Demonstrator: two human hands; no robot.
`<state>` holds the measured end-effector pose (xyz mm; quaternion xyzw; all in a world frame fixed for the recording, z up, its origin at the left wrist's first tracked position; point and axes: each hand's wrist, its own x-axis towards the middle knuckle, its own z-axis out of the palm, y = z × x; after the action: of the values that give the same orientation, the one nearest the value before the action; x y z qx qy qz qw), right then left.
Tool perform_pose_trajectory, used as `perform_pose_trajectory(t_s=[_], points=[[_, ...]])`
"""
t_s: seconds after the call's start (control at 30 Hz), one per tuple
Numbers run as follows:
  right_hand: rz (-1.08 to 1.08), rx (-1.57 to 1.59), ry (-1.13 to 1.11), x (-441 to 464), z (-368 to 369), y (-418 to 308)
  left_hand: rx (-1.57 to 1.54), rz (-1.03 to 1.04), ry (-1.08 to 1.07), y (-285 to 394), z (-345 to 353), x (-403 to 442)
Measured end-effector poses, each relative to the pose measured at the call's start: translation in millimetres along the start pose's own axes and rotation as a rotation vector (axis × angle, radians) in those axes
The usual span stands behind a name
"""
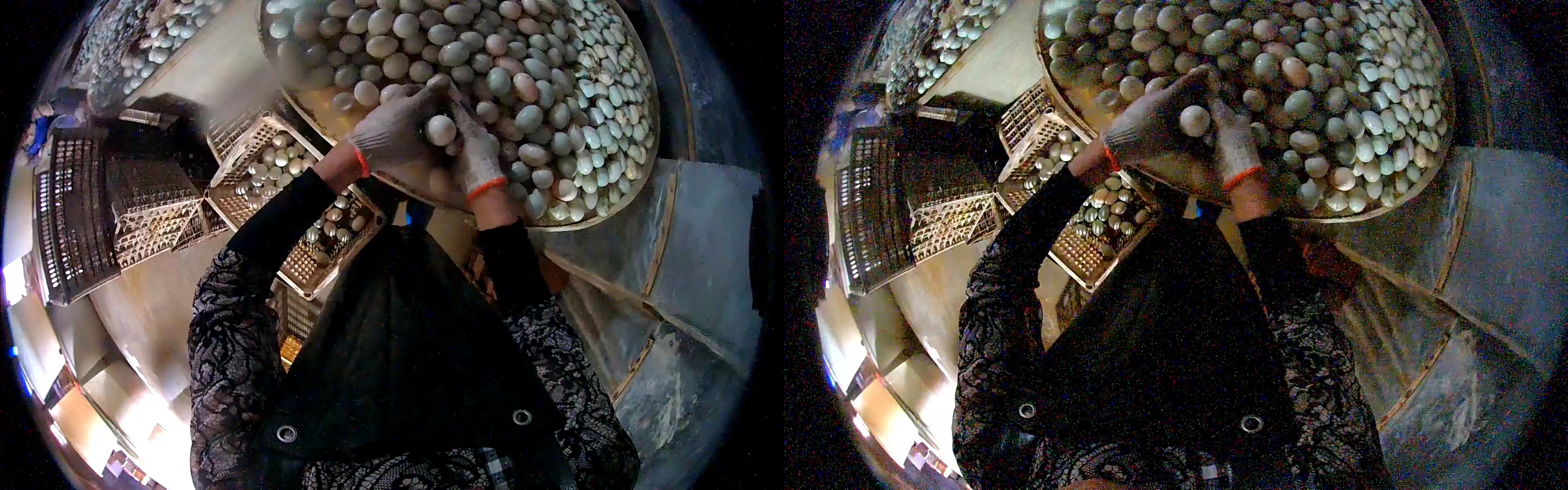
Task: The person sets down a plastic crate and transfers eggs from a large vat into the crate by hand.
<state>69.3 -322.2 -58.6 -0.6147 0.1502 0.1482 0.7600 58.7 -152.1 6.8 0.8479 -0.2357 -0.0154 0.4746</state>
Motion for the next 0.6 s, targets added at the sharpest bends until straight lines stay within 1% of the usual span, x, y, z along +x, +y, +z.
perform_pose_trajectory(t_s=[0.07, 0.1, 0.13, 0.17, 0.2, 0.23, 0.27, 0.3, 0.33, 0.37, 0.43, 0.47, 0.5, 0.53, 0.57, 0.6], points=[[0.063, -0.084, -0.156, 7, -3, -17, 0.175, 0.039, 0.031, 11, -13, 2], [0.089, -0.128, -0.235, 10, -5, -26, 0.176, 0.033, 0.046, 19, -22, 3], [-0.091, -0.161, -0.215, 12, 3, -33, 0.167, -0.001, 0.049, 31, -35, 3], [-0.173, -0.176, -0.208, 3, 19, -50, 0.158, -0.041, 0.054, 41, -47, 1], [-0.221, -0.183, -0.188, -13, 42, -74, 0.199, 0.015, 0.125, 46, -59, -1], [-0.231, -0.175, -0.157, -27, 67, -93, 0.202, 0.140, 0.179, 44, -71, -4], [-0.213, -0.145, -0.133, -41, 92, -109, 0.190, 0.122, 0.196, 44, -83, -10], [-0.055, -0.075, -0.093, -62, 116, -127, 0.183, 0.105, 0.216, 46, -98, -18], [-0.043, -0.082, -0.120, -63, 130, -119, 0.369, 0.044, 0.304, 63, -113, -35], [-0.280, -0.284, -0.169, -60, 144, -110, 0.183, -0.001, 0.209, 77, -133, -47], [-0.772, -0.668, -0.264, -49, 170, -87, 0.373, 0.042, 0.412, 73, -146, -79], [-1.026, -0.850, -0.310, -46, 183, -73, 0.448, -0.035, 0.439, 69, -149, -100], [-1.057, -0.904, -0.401, -49, 192, -53, 0.511, 0.029, 0.545, 31, -145, -121], [-1.086, -0.952, -0.494, -53, 202, -34, 0.455, -0.092, 0.553, 22, -140, -144], [-0.708, -0.691, -0.680, -60, 215, -17, 0.395, -0.213, 0.562, 17, -133, -166], [-0.331, -0.413, -0.733, -68, 227, 1, 0.403, -0.358, 0.579, 12, -121, -189]])
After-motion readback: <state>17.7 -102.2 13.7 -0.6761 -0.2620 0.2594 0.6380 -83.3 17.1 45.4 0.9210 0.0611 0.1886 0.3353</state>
